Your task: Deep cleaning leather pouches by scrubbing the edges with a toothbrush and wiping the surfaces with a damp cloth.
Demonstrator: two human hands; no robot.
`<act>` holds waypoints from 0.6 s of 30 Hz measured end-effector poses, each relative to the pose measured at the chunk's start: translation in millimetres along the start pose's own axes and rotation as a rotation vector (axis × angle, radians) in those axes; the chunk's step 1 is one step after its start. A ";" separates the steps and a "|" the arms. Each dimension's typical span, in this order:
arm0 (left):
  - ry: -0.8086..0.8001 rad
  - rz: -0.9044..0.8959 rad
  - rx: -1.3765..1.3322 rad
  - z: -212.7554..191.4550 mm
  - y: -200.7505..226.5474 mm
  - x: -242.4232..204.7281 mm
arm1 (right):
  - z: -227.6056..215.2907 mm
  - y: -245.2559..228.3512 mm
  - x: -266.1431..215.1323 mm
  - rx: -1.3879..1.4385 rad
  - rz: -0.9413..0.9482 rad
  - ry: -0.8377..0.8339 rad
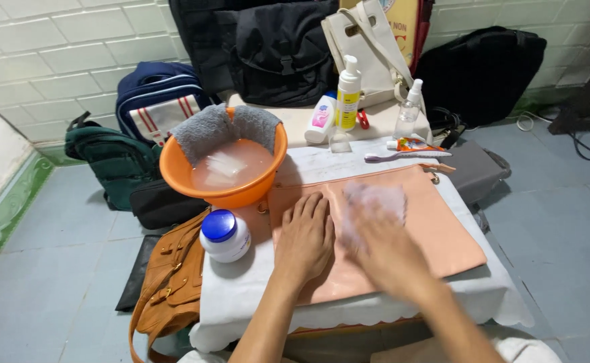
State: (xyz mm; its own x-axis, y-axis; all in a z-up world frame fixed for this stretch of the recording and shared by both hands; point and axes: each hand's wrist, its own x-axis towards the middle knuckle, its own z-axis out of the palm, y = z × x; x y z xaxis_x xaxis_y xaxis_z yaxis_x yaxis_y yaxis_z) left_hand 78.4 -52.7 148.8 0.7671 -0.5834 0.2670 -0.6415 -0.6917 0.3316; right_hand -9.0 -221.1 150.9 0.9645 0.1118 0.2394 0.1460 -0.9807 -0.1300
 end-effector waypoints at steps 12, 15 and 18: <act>0.202 0.045 -0.110 13.5 -6.1 -2.9 | -2.4 17.2 -67.9 0.130 0.122 0.156; 0.368 -0.013 -0.402 -10.4 2.9 -6.4 | 11.5 58.1 -23.0 0.029 0.337 -0.077; 0.511 -0.074 -0.635 -6.7 -4.1 -3.4 | 18.4 24.3 2.8 0.253 0.304 -0.085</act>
State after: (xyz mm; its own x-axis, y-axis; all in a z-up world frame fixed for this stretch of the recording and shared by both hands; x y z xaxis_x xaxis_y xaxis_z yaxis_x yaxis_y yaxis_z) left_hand 78.5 -45.0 152.6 0.8152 -0.1736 0.5526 -0.5791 -0.2590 0.7730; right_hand 1.2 -241.6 130.7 0.9853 -0.1536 0.0743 -0.1091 -0.9020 -0.4176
